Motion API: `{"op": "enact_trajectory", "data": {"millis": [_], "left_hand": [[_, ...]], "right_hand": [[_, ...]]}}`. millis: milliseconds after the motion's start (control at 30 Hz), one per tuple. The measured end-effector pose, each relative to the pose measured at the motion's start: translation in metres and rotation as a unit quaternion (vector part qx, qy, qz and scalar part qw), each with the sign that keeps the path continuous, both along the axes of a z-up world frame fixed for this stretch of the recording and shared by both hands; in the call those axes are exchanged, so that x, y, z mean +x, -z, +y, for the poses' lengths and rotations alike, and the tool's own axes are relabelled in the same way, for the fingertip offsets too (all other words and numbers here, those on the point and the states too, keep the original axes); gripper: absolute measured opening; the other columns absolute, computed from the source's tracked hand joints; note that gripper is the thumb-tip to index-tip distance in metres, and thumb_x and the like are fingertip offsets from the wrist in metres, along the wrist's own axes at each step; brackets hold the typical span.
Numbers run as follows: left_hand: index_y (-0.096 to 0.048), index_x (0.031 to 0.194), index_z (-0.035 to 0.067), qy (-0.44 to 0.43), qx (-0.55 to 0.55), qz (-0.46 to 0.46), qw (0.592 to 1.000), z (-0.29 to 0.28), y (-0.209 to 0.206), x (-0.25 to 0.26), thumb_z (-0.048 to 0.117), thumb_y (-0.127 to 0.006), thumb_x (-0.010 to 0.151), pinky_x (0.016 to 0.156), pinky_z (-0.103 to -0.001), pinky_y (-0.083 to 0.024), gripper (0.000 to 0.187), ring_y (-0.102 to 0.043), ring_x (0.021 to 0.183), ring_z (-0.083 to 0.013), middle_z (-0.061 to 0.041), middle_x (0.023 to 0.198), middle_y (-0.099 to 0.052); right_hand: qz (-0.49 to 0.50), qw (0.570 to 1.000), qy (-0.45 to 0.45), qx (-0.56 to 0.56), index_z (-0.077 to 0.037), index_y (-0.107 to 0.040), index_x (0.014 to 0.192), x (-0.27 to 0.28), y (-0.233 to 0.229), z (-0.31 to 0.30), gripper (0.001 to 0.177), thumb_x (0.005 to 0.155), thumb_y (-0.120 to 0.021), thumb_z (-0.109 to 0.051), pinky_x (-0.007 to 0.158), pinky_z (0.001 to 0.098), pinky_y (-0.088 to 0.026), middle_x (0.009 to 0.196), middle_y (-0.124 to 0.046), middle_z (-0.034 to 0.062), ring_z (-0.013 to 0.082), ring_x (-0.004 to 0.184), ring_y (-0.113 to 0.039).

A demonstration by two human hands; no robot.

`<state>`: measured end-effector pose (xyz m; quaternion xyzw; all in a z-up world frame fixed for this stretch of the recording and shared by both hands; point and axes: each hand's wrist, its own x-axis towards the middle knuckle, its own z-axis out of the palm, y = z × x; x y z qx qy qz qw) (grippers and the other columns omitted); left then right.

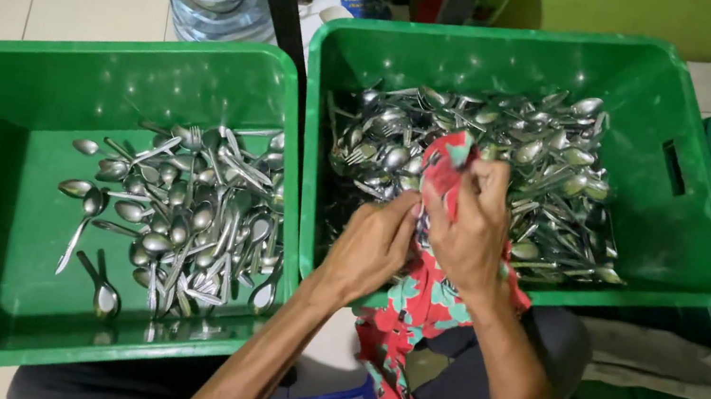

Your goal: Polishing metal spoons and forks with a cloth and transferring them between crates.

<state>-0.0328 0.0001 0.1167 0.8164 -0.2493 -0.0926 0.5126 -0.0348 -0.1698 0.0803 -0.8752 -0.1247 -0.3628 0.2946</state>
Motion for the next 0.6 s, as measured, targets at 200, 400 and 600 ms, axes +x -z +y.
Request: {"op": "enact_trajectory", "data": {"millis": [200, 400, 600], "left_hand": [[-0.072, 0.114, 0.008, -0.090, 0.108, -0.062, 0.988, 0.012, 0.005, -0.014, 0.020, -0.050, 0.102, 0.076, -0.052, -0.057, 0.027, -0.072, 0.088, -0.0412, -0.020, 0.091, -0.076], [-0.070, 0.108, 0.013, -0.076, 0.122, -0.068, 0.987, 0.014, -0.010, -0.019, 0.020, -0.054, 0.101, 0.069, -0.055, -0.056, 0.019, -0.072, 0.083, -0.0403, -0.016, 0.082, -0.074], [-0.068, 0.108, 0.008, -0.241, 0.243, -0.044, 0.939, 0.121, 0.018, 0.003, -0.007, -0.068, 0.076, 0.080, -0.061, -0.054, 0.036, -0.070, 0.087, -0.0498, -0.022, 0.088, -0.072]], "right_hand": [[0.081, 0.982, 0.104, 0.133, 0.000, -0.050, 0.123, -0.002, -0.007, -0.021, 0.042, 0.108, -0.060, -0.038, 0.086, 0.0540, -0.046, 0.105, -0.056, 0.0252, 0.0496, 0.098, -0.059], [0.027, 0.986, 0.088, -0.139, -0.014, -0.070, 0.106, -0.009, -0.003, 0.001, 0.022, 0.098, -0.075, -0.033, 0.059, 0.0386, -0.052, 0.089, -0.054, 0.0019, 0.0290, 0.071, -0.065], [0.001, 0.979, 0.132, 0.158, 0.007, -0.060, 0.099, 0.008, -0.007, -0.054, 0.036, 0.109, -0.066, -0.027, 0.075, 0.0503, -0.044, 0.082, -0.056, 0.0274, 0.0423, 0.073, -0.053]]}}
